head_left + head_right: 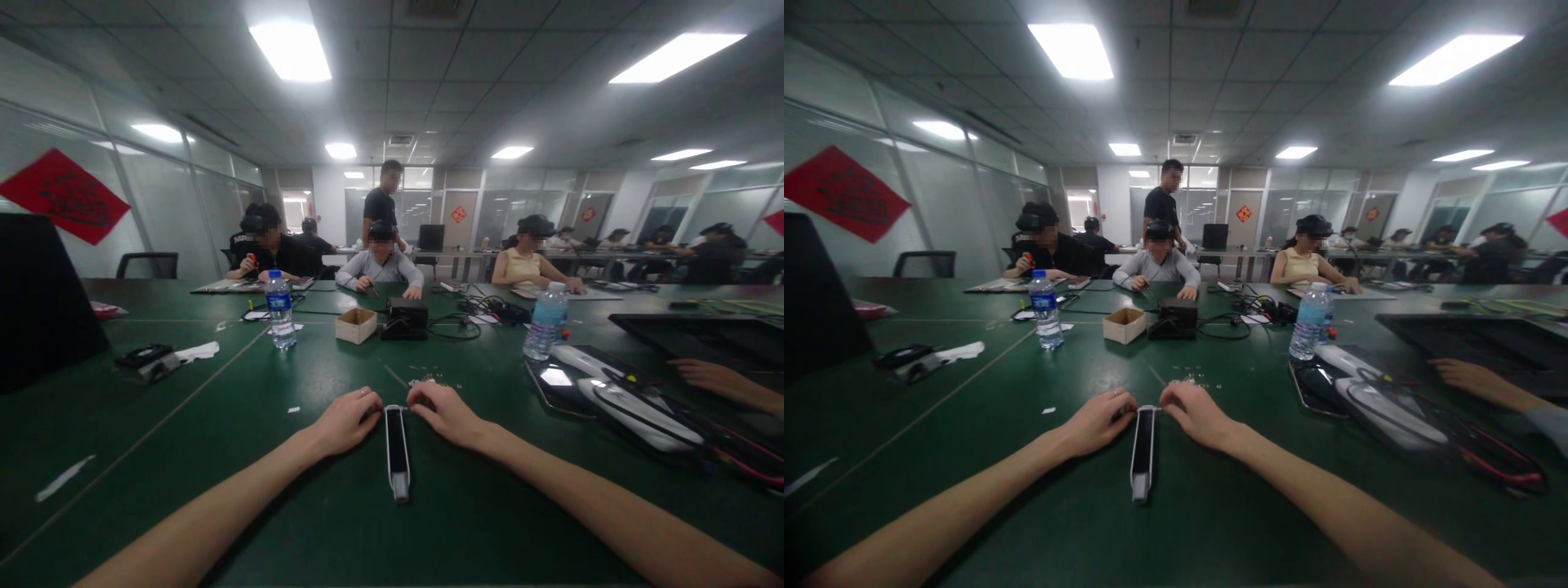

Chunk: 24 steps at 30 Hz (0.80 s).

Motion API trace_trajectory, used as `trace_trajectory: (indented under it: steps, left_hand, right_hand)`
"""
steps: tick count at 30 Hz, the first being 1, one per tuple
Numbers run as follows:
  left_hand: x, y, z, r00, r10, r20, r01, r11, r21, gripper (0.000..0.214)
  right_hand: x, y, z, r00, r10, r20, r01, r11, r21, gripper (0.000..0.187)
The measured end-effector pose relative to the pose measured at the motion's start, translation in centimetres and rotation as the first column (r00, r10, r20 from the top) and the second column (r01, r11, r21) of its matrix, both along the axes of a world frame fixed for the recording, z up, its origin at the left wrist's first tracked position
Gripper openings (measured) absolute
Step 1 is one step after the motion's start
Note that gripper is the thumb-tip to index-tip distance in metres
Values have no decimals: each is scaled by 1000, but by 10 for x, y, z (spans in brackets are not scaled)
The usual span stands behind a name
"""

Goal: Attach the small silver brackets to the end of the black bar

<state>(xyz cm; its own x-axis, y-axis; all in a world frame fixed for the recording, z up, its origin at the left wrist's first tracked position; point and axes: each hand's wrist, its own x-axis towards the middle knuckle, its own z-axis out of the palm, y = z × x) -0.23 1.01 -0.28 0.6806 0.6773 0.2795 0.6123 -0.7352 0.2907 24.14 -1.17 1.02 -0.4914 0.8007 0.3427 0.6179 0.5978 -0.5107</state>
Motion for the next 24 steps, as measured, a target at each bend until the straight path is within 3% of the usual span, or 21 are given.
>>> trace_trajectory:
  steps: [8, 24]
  left_hand:
    - [1, -1, 3, 1000, 0, -18, 0, 1000, 4, 12]
    - [2, -1, 2, 999, 5, -37, -4, 1000, 23, 12]
  right_hand:
    - [7, -1, 5, 999, 10, -30, -12, 998, -59, 12]
    - [4, 4, -5, 997, 4, -79, -6, 1000, -30, 8]
